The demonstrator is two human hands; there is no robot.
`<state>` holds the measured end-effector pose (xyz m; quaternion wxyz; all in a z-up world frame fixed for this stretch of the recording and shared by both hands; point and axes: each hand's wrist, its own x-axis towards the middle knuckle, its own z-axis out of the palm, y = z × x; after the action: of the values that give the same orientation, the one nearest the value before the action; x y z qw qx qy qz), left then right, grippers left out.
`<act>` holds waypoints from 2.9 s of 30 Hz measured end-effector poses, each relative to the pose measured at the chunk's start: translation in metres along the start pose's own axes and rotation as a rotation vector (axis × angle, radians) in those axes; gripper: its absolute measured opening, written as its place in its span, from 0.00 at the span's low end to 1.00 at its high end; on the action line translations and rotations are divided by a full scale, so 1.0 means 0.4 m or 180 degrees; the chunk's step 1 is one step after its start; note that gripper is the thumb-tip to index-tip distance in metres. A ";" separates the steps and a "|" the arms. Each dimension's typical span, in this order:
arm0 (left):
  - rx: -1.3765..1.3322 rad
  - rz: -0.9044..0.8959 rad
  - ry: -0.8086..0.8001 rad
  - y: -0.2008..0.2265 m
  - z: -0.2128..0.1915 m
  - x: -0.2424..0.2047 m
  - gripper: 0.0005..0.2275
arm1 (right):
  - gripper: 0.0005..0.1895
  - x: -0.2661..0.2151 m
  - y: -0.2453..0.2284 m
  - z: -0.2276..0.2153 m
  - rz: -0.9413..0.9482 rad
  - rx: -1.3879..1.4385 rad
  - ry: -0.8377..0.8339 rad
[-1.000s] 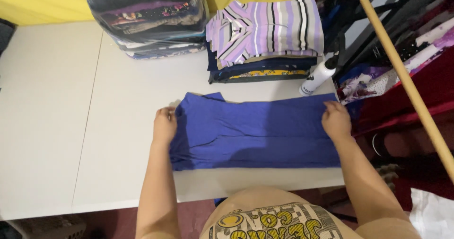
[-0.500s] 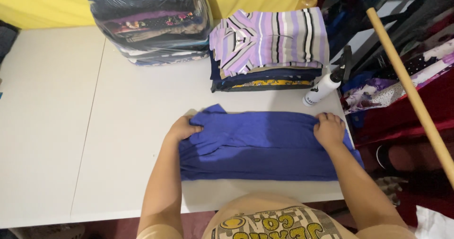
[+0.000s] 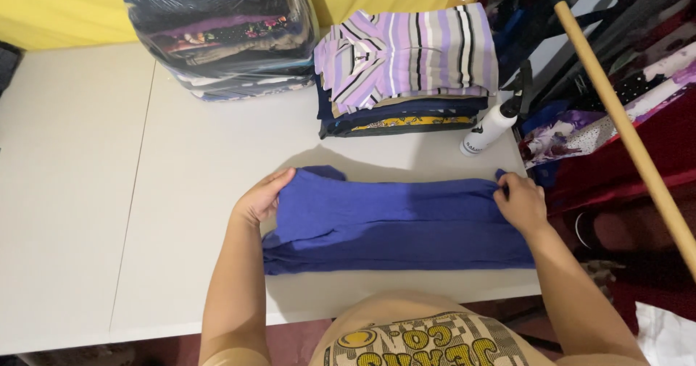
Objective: Folding items of laundry including shirts and trousers while spraying them with a liquid.
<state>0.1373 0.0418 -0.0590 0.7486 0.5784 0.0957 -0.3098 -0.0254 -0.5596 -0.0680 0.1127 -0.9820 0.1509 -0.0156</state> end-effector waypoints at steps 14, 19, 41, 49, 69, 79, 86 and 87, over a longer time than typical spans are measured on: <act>0.2613 0.2717 0.1833 0.193 0.112 -0.176 0.27 | 0.18 -0.016 -0.034 -0.007 -0.0060 -0.0339 0.0478; 0.3016 0.1683 0.2087 -0.004 -0.044 -0.008 0.26 | 0.27 -0.003 -0.036 0.016 0.0062 -0.0466 0.0283; 0.2131 0.0360 0.1745 0.064 -0.033 0.050 0.22 | 0.12 0.139 0.011 -0.015 0.0084 -0.0445 0.0771; 0.3435 0.0288 0.1866 0.081 -0.020 0.029 0.16 | 0.14 0.109 0.006 -0.050 0.0581 -0.0272 0.0273; 0.4110 0.0726 0.2056 -0.113 -0.022 -0.216 0.19 | 0.12 -0.159 0.106 0.007 0.0318 0.0194 0.0961; 0.4091 0.1145 0.2174 -0.073 0.043 -0.272 0.13 | 0.10 -0.169 0.125 0.015 0.0253 -0.0238 0.1109; 0.4361 -0.0223 0.1794 -0.017 0.070 -0.340 0.14 | 0.11 -0.169 0.126 0.025 0.0526 -0.0344 0.0880; 0.4433 -0.0286 0.1854 -0.016 0.066 -0.338 0.15 | 0.11 -0.169 0.117 0.023 0.0528 -0.0361 0.0992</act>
<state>0.0210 0.0643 0.0117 0.1412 0.9717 0.0951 -0.1635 -0.1030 -0.5809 -0.0872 0.0334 -0.9566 0.2476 -0.1497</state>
